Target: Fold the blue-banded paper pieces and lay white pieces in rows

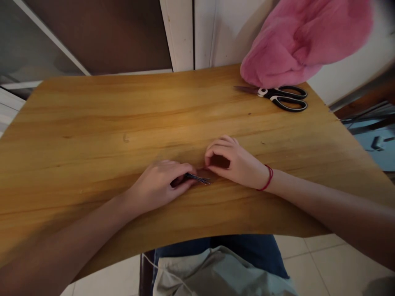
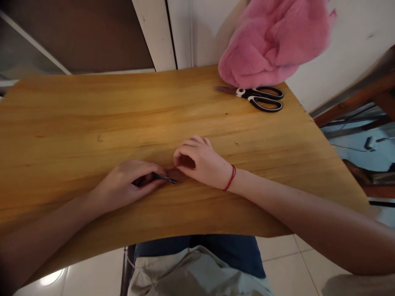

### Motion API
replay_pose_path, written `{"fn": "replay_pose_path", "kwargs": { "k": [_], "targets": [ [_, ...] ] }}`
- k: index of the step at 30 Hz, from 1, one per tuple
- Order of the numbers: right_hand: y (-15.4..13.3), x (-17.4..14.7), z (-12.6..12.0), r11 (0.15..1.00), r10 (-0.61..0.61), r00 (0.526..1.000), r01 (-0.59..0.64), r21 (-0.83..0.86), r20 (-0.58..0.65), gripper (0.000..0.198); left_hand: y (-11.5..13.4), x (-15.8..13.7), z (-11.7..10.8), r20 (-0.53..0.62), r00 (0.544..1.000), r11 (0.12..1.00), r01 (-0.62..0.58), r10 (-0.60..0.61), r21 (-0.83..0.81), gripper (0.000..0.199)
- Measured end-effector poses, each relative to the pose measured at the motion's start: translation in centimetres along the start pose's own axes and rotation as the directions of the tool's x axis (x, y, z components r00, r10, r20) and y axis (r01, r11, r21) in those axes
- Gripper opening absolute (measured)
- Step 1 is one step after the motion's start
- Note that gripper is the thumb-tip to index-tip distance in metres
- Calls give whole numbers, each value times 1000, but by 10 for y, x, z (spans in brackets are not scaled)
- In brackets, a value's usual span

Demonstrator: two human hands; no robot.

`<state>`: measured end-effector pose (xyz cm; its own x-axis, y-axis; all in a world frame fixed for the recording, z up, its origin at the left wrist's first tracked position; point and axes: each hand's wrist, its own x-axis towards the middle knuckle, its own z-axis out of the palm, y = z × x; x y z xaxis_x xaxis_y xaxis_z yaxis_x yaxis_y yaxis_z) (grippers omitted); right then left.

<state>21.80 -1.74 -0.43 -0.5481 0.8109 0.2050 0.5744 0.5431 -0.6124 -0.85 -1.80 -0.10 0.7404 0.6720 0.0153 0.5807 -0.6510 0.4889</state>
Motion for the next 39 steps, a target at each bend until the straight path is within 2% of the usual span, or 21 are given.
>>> {"fn": "replay_pose_path", "kwargs": {
  "k": [3,9,11,15,19,24,28,33,39],
  "targets": [
    [-1,-2,0,990,-47,997,55,133,-58,6,0,0,0,-4,1000,1000,5,-5,6,17],
    [-2,-7,2,958,27,994,6,286,-110,7,1,-2,0,-32,999,1000,26,-27,-16,17],
    [0,-8,3,950,10,994,26,311,-113,7,1,-2,0,-49,998,999,30,-31,-25,17],
    [0,-7,2,967,-90,992,109,232,-89,12,0,-2,1,-91,994,998,55,-58,-41,17],
    [-4,-7,-2,972,-137,989,143,186,-48,23,-1,-2,2,-99,993,997,62,-67,-56,17],
    [-8,-8,-4,973,-111,992,120,198,-60,25,-1,-2,2,-87,991,994,97,-101,-54,18],
    [-10,-10,0,970,-101,991,118,211,-87,34,2,0,1,-69,987,988,141,-145,-61,19],
    [-12,-13,1,961,-113,989,134,242,-99,41,3,-1,2,-74,988,986,129,-136,-102,19],
    [-12,-13,2,961,-160,985,171,217,-70,41,-1,-3,5,-130,988,994,75,-85,-81,39]
  ]
}}
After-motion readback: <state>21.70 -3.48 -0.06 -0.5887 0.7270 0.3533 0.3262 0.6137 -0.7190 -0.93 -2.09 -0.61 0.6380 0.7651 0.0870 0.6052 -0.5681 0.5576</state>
